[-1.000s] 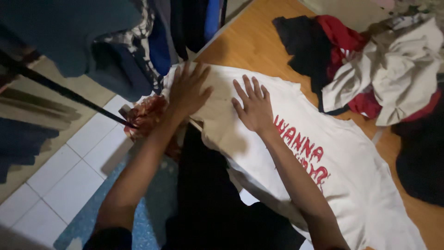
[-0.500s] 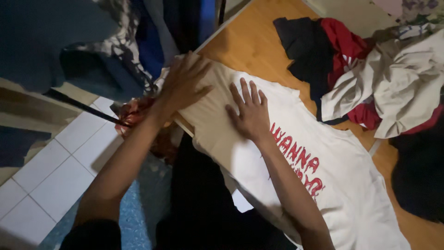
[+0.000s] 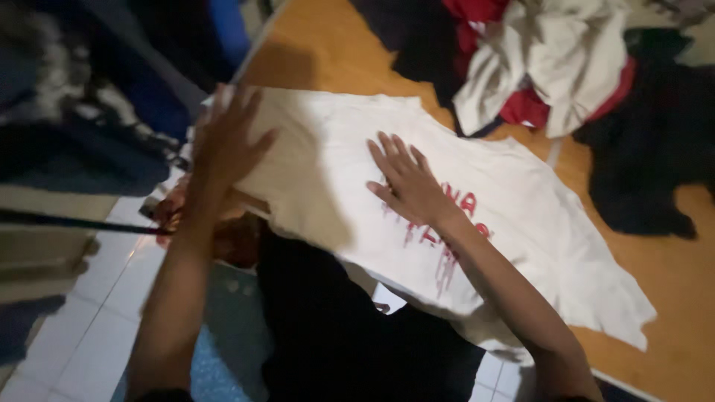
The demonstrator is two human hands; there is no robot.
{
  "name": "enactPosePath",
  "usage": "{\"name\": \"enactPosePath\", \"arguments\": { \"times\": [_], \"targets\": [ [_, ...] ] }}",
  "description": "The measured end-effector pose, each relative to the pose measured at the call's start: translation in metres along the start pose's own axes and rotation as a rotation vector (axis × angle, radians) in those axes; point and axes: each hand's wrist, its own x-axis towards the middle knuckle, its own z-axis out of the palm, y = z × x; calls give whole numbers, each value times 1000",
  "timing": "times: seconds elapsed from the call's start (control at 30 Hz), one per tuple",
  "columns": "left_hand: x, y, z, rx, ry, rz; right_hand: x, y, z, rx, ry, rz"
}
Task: The person smooths out t-shirts on a table, places hangers into them, and hangs them on a nearby rack. This is repeated for multiple shirts.
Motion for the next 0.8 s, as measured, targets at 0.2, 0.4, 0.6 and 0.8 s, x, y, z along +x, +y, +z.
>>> {"name": "enactPosePath", "arguments": {
  "times": [0.2,0.4,0.6,0.8],
  "targets": [
    [12,-3,-6,-25,-150,-3,-114,59,-34,-255,271,250],
    [21,5,14,206,-80,1,-150,99,-49,-364,346,358],
    [26,147,70,115,81,112,-145,100,-50,-366,368,386],
    [42,186,70,1,116,134,-144,100,-57,-336,360,374]
  ]
}}
